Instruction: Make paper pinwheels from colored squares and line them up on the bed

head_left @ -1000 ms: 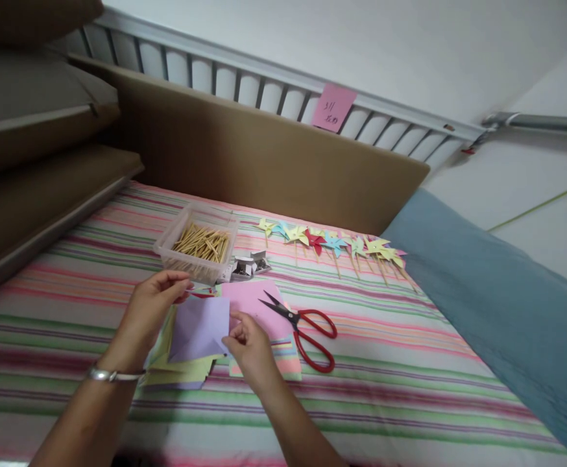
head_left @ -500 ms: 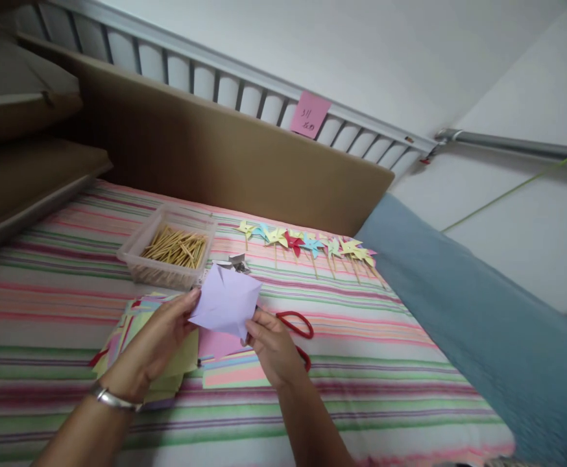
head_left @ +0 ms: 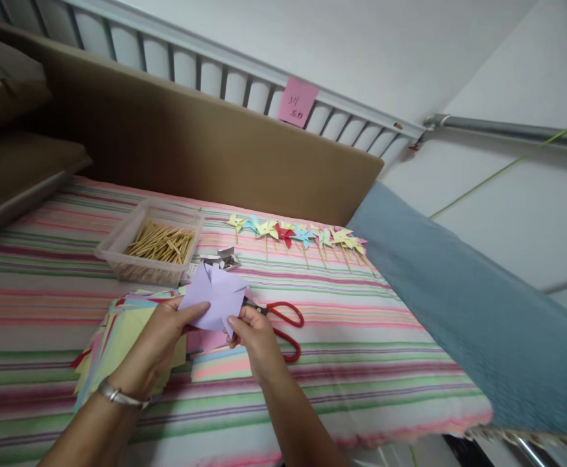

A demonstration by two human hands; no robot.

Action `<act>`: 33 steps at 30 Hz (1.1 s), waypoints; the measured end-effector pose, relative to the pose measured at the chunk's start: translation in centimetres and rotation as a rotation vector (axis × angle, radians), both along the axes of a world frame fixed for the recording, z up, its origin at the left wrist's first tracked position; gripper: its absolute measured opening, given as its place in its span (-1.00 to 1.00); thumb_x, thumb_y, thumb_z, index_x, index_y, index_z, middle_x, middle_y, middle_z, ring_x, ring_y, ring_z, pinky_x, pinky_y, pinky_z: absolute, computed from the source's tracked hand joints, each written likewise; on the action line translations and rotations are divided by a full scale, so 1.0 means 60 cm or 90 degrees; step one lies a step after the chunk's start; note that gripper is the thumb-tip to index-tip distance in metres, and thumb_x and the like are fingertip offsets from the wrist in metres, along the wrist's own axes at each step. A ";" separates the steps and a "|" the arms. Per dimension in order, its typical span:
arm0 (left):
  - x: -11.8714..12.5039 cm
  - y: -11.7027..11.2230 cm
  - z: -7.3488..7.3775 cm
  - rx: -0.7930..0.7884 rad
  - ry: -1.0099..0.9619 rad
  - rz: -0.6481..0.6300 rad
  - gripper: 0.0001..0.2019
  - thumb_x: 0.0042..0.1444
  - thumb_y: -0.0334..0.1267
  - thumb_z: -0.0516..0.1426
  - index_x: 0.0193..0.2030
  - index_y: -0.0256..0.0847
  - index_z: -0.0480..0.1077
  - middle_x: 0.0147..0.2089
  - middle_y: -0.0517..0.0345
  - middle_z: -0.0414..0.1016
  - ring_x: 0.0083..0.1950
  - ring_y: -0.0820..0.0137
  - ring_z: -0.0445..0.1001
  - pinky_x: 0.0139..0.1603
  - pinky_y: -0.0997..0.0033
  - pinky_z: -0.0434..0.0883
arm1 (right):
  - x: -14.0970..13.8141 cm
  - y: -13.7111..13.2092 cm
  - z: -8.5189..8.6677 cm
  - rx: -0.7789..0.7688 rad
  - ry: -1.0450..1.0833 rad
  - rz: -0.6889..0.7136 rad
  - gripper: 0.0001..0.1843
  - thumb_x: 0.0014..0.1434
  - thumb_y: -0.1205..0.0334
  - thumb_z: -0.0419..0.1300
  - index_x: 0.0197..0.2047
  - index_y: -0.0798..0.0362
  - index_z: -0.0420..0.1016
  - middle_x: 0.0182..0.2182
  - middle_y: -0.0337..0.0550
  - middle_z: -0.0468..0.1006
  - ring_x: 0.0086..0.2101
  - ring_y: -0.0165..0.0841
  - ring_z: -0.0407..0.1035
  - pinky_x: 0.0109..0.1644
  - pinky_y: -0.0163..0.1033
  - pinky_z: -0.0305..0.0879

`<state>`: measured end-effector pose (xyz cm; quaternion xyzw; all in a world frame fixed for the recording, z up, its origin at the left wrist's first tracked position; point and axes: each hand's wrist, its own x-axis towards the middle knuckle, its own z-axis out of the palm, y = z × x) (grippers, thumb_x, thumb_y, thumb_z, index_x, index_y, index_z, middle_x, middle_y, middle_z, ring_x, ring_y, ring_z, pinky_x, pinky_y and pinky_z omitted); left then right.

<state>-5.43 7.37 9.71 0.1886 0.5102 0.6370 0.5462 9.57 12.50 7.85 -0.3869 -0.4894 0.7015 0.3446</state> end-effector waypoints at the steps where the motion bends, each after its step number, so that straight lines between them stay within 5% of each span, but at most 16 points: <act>1: 0.002 0.001 0.001 0.017 -0.026 0.007 -0.79 -0.19 -0.27 0.34 -0.38 -0.32 0.55 -0.39 0.04 0.60 -0.41 0.36 0.49 -0.34 0.43 0.40 | -0.002 -0.001 -0.001 0.000 0.005 -0.013 -0.81 -0.06 0.17 0.26 -0.47 0.11 0.39 -0.65 -0.33 0.41 -0.64 -0.52 0.24 -0.54 -0.39 0.17; 6: 0.027 0.005 0.005 0.087 -0.191 0.039 -0.84 -0.12 -0.28 0.31 -0.34 -0.23 0.55 -0.32 0.11 0.60 -0.38 0.40 0.49 -0.33 0.46 0.42 | -0.011 -0.001 -0.009 -0.010 0.048 -0.077 -0.81 -0.08 0.17 0.27 -0.47 0.11 0.40 -0.62 -0.30 0.43 -0.63 -0.50 0.24 -0.53 -0.37 0.18; 10: 0.058 0.007 0.001 0.100 -0.167 0.013 -0.84 -0.11 -0.23 0.30 -0.39 -0.27 0.54 -0.40 0.08 0.58 -0.40 0.35 0.49 -0.31 0.38 0.41 | -0.018 0.000 -0.014 -0.013 0.065 -0.095 -0.80 -0.08 0.16 0.27 -0.50 0.09 0.36 -0.66 -0.35 0.39 -0.65 -0.52 0.19 -0.55 -0.38 0.13; 13: 0.067 0.013 -0.007 0.077 -0.138 0.068 -0.82 -0.16 -0.24 0.33 -0.42 -0.30 0.53 -0.44 0.11 0.58 -0.41 0.37 0.48 -0.30 0.39 0.40 | -0.022 -0.001 -0.014 0.006 0.029 -0.071 -0.83 -0.06 0.19 0.24 -0.47 0.09 0.37 -0.66 -0.37 0.37 -0.66 -0.52 0.18 -0.55 -0.38 0.13; 17: 0.049 0.025 -0.010 0.056 -0.124 0.183 -0.77 -0.21 -0.33 0.34 -0.33 -0.28 0.53 -0.29 0.12 0.61 -0.28 0.37 0.52 -0.22 0.45 0.42 | -0.005 0.017 -0.010 0.120 -0.127 -0.008 -0.90 -0.04 0.22 0.17 -0.43 0.07 0.39 -0.59 -0.31 0.43 -0.58 -0.43 0.30 -0.46 -0.33 0.25; 21: 0.015 0.027 -0.004 0.038 -0.074 0.222 -0.73 -0.25 -0.36 0.34 -0.31 -0.25 0.53 -0.29 0.13 0.62 -0.23 0.32 0.54 -0.25 0.45 0.45 | 0.054 0.065 -0.006 0.383 -0.464 -0.102 -0.86 0.06 0.26 0.10 -0.31 0.05 0.46 -0.35 -0.14 0.54 -0.29 -0.29 0.42 -0.16 -0.23 0.31; 24: -0.007 0.024 0.002 0.044 -0.030 0.234 -0.67 -0.26 -0.33 0.35 -0.25 -0.24 0.53 -0.29 0.13 0.63 -0.24 0.32 0.55 -0.27 0.46 0.45 | 0.092 0.090 -0.010 0.411 -0.567 -0.105 -0.76 -0.03 0.38 0.12 -0.26 0.09 0.51 -0.24 0.02 0.52 -0.17 -0.14 0.37 -0.02 -0.08 0.22; 33: -0.041 0.020 0.012 0.048 -0.025 0.213 -0.72 -0.26 -0.32 0.35 -0.30 -0.22 0.55 -0.20 0.10 0.63 -0.21 0.30 0.56 -0.21 0.43 0.46 | 0.128 0.095 -0.031 0.467 -0.666 0.046 -0.49 -0.08 0.51 0.06 -0.02 0.12 0.50 -0.10 0.06 0.52 -0.04 -0.10 0.35 0.08 -0.09 0.19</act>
